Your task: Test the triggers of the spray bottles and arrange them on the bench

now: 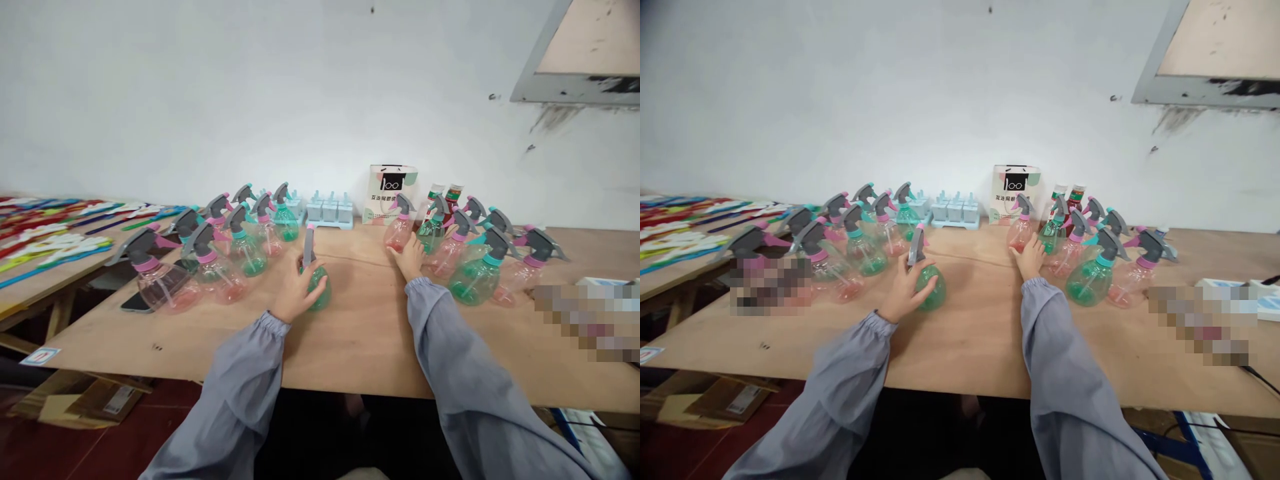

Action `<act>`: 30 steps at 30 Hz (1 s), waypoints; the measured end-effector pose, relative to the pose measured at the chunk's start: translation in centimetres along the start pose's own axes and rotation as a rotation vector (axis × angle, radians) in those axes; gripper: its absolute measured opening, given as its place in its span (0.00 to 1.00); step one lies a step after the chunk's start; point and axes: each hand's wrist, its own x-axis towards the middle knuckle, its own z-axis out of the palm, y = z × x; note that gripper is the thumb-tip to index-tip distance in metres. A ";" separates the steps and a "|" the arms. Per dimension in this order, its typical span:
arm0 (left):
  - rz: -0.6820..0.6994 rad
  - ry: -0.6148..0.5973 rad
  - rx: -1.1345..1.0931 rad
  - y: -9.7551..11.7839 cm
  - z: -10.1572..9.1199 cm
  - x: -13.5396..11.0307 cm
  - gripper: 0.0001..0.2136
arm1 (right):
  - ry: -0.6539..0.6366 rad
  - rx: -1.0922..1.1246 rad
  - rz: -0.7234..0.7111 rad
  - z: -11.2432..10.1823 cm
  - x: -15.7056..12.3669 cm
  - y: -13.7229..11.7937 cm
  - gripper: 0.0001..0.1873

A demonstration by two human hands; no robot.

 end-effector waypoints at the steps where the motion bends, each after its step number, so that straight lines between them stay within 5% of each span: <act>1: 0.000 0.001 -0.001 0.0 0.0 0.0 0.15 | 0.000 0.002 0.011 0.2 0.2 -0.1 0.50; 12: 0.039 0.023 0.011 0.0 0.1 0.0 0.15 | 0.023 0.333 -0.043 1.4 1.8 -0.3 0.52; 23: -0.010 -0.013 -0.011 0.2 0.0 0.0 0.14 | 0.107 0.254 0.136 1.2 1.8 -0.6 0.48; 26: -0.036 -0.029 -0.027 0.3 0.0 -0.1 0.15 | 0.218 0.399 0.050 1.1 1.4 -0.7 0.48; 30: -0.056 -0.099 -0.080 0.5 -0.1 -0.3 0.19 | 0.225 0.646 -0.268 -0.9 -0.3 -2.5 0.40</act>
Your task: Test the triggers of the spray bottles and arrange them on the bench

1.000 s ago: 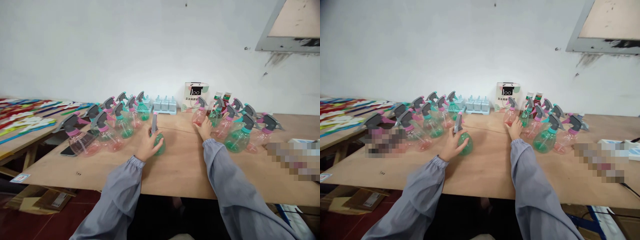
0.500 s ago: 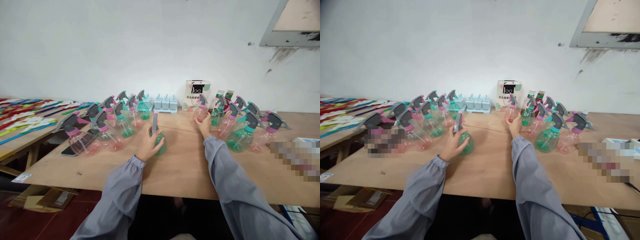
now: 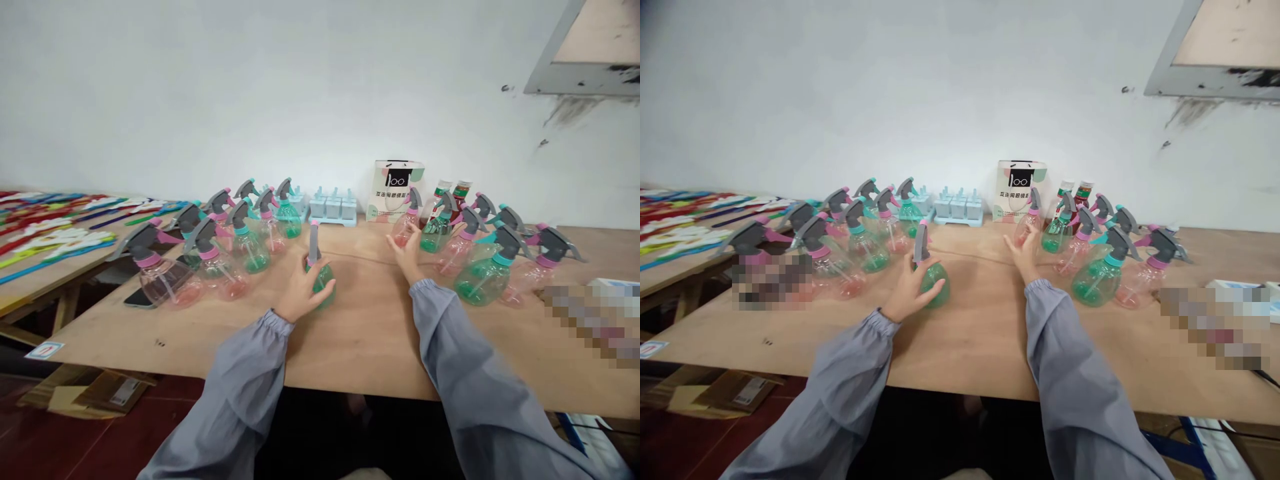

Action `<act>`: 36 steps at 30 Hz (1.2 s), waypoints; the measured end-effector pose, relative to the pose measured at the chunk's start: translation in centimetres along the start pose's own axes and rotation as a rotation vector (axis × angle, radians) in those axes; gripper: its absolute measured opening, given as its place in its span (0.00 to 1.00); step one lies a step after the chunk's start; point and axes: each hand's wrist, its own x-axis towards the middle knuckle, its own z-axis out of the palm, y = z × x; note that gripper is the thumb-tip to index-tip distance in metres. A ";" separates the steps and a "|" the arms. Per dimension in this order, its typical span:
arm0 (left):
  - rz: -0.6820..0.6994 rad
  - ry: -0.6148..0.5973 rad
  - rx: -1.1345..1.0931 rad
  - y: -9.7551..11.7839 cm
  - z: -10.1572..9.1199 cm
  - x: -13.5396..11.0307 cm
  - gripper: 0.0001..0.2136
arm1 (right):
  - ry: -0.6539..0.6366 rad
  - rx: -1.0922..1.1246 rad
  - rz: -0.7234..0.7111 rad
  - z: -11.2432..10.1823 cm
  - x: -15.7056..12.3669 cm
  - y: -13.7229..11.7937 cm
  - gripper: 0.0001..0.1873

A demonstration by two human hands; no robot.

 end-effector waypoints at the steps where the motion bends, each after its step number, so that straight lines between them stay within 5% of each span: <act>1: 0.009 -0.035 -0.017 0.0 0.0 -0.1 0.21 | -0.044 0.054 -0.068 -0.3 -0.1 -1.3 0.38; 4: 0.036 -0.152 -0.056 0.2 0.2 -0.2 0.25 | -0.231 0.224 -0.239 -0.9 -0.7 -6.0 0.36; 8: 0.050 -0.199 -0.043 0.7 0.8 -0.3 0.28 | -0.603 0.447 -0.347 -1.1 -2.2 -11.6 0.48; 11: 0.103 -0.189 0.064 1.5 1.6 -0.4 0.23 | -0.756 0.565 -0.326 -0.9 -3.5 -14.5 0.53; 15: 0.110 -0.197 0.283 3.2 2.4 -0.8 0.26 | -0.801 0.603 -0.169 -1.3 -4.1 -16.9 0.37; 18: 0.130 -0.193 0.381 4.7 2.5 -1.1 0.28 | -0.836 0.604 -0.097 -2.2 -3.6 -17.7 0.26; 25: 0.278 -0.174 0.476 6.7 2.7 -1.7 0.28 | -0.979 0.784 -0.080 -3.1 -2.9 -17.2 0.21; 33: 0.335 -0.205 0.464 6.3 3.1 -1.6 0.31 | -0.947 0.824 -0.009 -2.4 -2.5 -16.7 0.14; 36: 0.461 -0.104 0.360 4.3 2.6 -1.2 0.32 | -0.896 0.871 0.096 -2.4 -2.0 -17.1 0.12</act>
